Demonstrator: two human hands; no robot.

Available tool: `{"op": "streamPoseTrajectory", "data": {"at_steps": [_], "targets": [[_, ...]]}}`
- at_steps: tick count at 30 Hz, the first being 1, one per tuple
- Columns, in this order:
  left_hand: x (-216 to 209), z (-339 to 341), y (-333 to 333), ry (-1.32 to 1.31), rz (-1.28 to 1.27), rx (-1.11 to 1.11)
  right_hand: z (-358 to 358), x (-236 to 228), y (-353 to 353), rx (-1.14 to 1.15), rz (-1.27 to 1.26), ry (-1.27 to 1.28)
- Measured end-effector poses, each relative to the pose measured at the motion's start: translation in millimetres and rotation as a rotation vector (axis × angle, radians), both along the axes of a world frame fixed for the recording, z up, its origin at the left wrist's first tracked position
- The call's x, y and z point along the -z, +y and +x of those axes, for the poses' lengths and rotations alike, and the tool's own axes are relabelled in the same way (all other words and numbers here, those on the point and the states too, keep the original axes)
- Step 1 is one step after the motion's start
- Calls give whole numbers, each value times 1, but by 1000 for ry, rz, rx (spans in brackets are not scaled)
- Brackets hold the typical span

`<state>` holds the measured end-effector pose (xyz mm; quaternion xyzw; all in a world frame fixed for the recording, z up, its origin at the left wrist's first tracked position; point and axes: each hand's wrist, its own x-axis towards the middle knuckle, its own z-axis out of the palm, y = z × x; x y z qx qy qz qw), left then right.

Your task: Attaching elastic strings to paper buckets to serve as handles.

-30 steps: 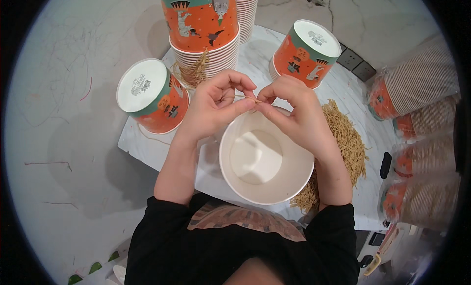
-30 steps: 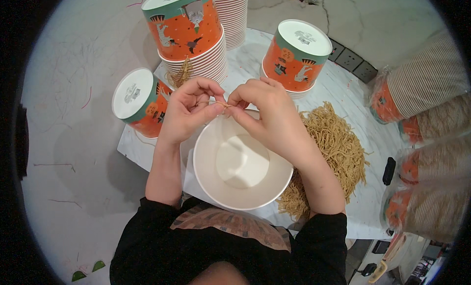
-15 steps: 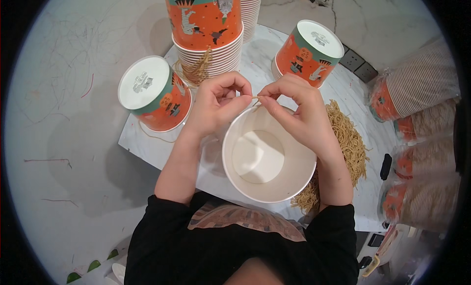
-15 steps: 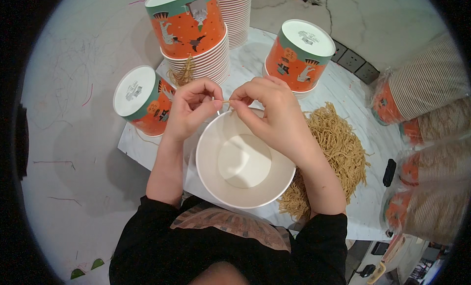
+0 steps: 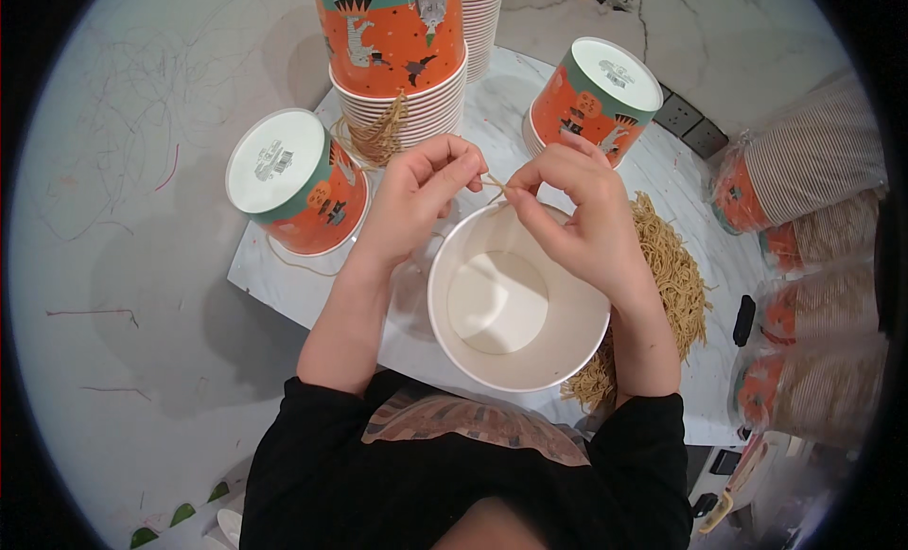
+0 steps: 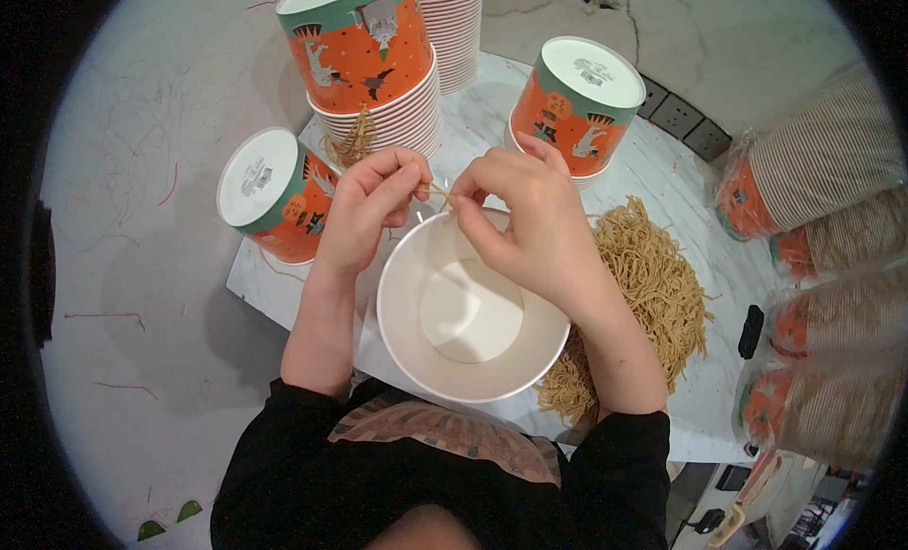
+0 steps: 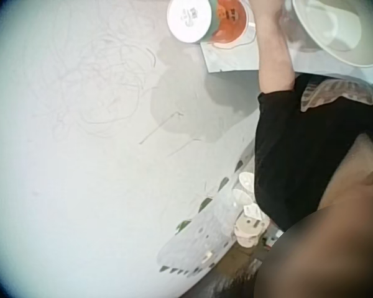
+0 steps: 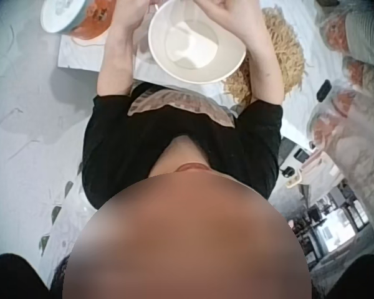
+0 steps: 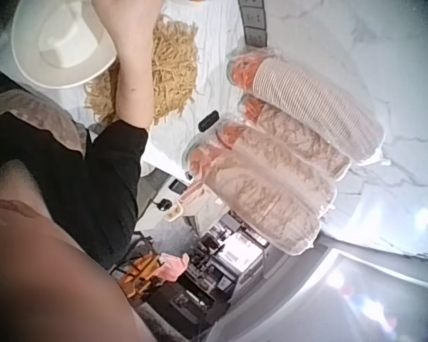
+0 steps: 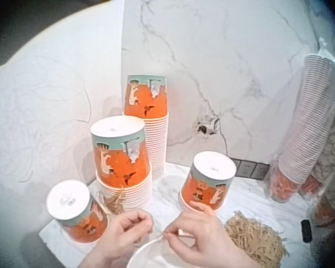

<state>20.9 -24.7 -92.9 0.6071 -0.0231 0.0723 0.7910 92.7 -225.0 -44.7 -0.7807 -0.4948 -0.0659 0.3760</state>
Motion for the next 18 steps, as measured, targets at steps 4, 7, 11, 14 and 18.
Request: {"op": "streamPoseTrajectory", "data": {"at_steps": [4,7,11,14,18], "targets": [[0,1,7,11,-69,80,1,1,1,8,19,-6],[0,0,2,-47,59,28,1,2,2,2,25,4],[3,2,-2,-61,79,32,0,3,3,-3,27,19],[7,4,-6,-110,82,19,-1,4,3,-11,-12,18],[8,5,-7,-125,98,23,-2,4,2,-13,-5,15]]}}
